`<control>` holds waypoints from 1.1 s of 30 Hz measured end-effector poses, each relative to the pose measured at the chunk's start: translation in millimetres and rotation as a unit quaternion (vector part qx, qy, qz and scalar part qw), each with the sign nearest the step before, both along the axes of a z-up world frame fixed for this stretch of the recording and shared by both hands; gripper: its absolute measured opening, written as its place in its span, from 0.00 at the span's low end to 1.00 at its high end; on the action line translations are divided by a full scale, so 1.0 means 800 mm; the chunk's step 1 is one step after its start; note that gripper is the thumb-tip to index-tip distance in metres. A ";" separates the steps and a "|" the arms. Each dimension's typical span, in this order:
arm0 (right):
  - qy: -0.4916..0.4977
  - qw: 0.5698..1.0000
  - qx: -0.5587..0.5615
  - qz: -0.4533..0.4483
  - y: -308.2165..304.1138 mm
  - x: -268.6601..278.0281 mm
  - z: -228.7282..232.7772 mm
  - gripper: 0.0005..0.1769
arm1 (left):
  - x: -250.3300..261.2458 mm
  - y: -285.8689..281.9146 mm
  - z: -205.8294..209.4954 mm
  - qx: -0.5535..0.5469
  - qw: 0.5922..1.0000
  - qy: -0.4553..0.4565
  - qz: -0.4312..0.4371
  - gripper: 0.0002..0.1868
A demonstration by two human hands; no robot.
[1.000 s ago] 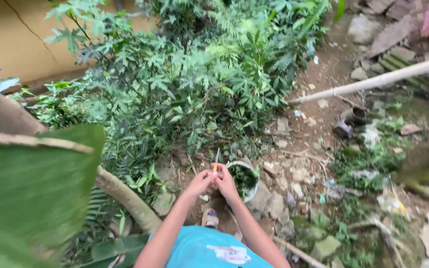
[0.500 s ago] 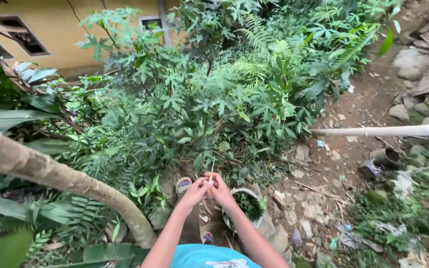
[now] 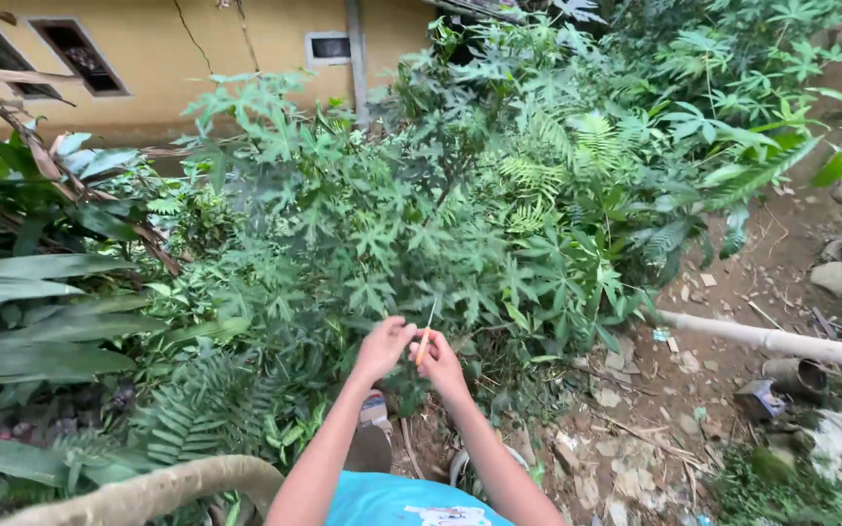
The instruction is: Gathering leaves from different plants in an outdoor garden using scissors.
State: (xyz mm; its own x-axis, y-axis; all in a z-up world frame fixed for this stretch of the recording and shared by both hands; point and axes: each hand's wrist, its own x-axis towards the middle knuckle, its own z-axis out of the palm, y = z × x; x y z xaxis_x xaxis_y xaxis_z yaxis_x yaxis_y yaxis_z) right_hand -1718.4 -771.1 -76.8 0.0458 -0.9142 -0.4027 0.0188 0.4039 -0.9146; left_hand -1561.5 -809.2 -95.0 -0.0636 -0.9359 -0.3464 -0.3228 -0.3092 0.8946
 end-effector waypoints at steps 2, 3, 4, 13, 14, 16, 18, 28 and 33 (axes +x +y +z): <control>-0.004 1.000 0.006 -0.002 -0.022 0.003 0.007 0.20 | 0.002 -0.044 0.013 -0.068 0.992 -0.101 0.028 0.25; -0.008 1.000 0.005 -0.005 -0.036 0.006 0.011 0.21 | 0.004 -0.070 0.021 -0.144 0.968 -0.200 0.055 0.22; -0.008 1.000 0.007 -0.006 -0.049 0.007 0.007 0.21 | 0.003 -0.089 0.038 -0.142 0.968 -0.201 0.053 0.22; -0.015 0.999 0.027 -0.008 -0.130 0.011 -0.032 0.20 | 0.019 -0.197 -0.005 -0.223 0.826 -0.511 -0.087 0.11; -0.021 0.999 0.029 -0.009 -0.136 0.009 -0.037 0.20 | 0.024 -0.200 -0.017 -0.250 0.822 -0.507 -0.066 0.14; -0.027 0.999 0.032 -0.004 -0.153 0.010 -0.045 0.20 | 0.035 -0.201 -0.029 -0.273 0.817 -0.506 -0.040 0.16; -0.025 0.999 0.026 -0.003 -0.176 0.016 -0.055 0.20 | 0.049 -0.198 -0.036 -0.276 0.818 -0.504 -0.016 0.15; 0.322 0.944 -0.068 0.024 -0.281 0.058 -0.018 0.24 | 0.105 -0.126 -0.022 -0.254 0.865 -0.425 0.086 0.08; 0.370 0.918 -0.140 -0.020 -0.344 0.093 -0.005 0.29 | 0.102 -0.096 -0.034 -0.293 0.865 -0.397 0.090 0.08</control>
State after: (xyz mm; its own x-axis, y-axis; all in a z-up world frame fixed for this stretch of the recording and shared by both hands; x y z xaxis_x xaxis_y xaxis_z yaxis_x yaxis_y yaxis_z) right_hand -1644.1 -1046.2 -81.0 -0.1809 -0.9817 -0.0597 -0.6393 0.1635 -0.7514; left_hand -1479.5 -885.8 -122.4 0.1414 -0.9354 0.3242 -0.9017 0.0134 0.4321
